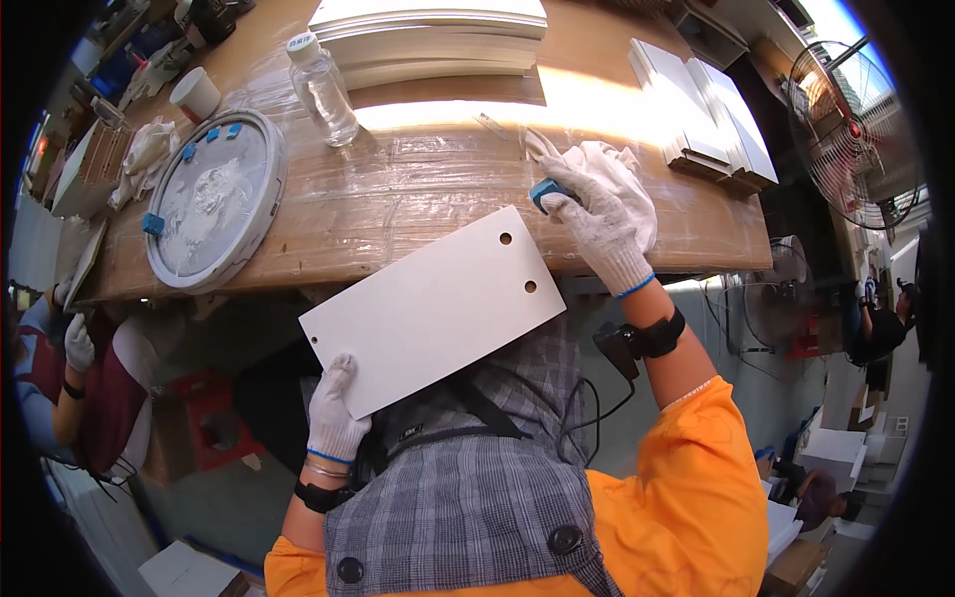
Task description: The recorder is polishing or cleaning small white wooden panels using a blue applicator block and a white cloth in a factory setting.
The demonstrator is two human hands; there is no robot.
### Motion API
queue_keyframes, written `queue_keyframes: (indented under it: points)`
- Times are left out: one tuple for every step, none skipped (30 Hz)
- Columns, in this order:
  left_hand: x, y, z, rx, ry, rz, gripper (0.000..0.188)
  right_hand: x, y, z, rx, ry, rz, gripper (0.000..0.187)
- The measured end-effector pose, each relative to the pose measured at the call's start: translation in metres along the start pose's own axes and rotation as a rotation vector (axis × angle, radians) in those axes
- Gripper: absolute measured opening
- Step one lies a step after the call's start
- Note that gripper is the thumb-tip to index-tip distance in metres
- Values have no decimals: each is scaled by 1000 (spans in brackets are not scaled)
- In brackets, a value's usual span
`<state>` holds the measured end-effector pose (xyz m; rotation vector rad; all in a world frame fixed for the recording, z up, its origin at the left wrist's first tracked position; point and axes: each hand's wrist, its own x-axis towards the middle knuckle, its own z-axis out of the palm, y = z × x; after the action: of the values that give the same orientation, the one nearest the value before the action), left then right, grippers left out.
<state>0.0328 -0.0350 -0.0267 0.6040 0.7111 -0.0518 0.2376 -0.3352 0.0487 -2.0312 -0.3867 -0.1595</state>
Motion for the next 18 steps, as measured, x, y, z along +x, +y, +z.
queue_keyframes:
  points:
    - [0,0,1,2,0,-1,30,4,-8,3,3,-10,-3,34]
    - [-1,1,1,4,-3,-1,29,9,-16,4,-147,-76,-33,35]
    - [0,1,0,-1,0,3,29,12,-19,6,-297,-141,-64,38]
    - [1,0,-3,14,-4,-2,26,15,1,10,-281,-121,-195,39]
    - [2,0,-5,28,-7,-7,23,17,-1,12,-279,-128,-198,39]
    - [2,0,-5,23,-1,-4,23,18,-4,13,-313,-160,-187,39]
    - [2,0,-6,28,0,0,22,19,-6,14,-347,-191,-174,39]
    - [2,0,-5,36,-5,1,21,19,0,15,-348,-192,-173,39]
    - [2,1,-4,36,-4,0,21,18,12,18,-246,-198,-155,39]
    - [2,1,-3,36,5,-6,21,18,19,19,-143,-203,-137,40]
    - [2,2,-2,35,18,-9,21,19,19,18,-140,-207,-136,40]
    - [2,2,-1,35,22,-9,21,20,18,17,-230,-176,-237,41]
    - [2,2,-1,34,21,-8,21,21,17,16,-319,-145,-338,43]
    - [2,2,-1,33,18,-7,21,21,17,16,-318,-146,-338,43]
    - [2,2,-1,34,19,-8,21,20,16,16,-273,-132,-364,45]
    - [3,2,-2,37,17,-4,21,20,16,16,-229,-118,-391,47]
    - [3,1,-2,40,15,0,21,19,16,16,-229,-120,-391,47]
    - [3,0,-4,39,16,0,21,18,18,16,-187,-163,-364,47]
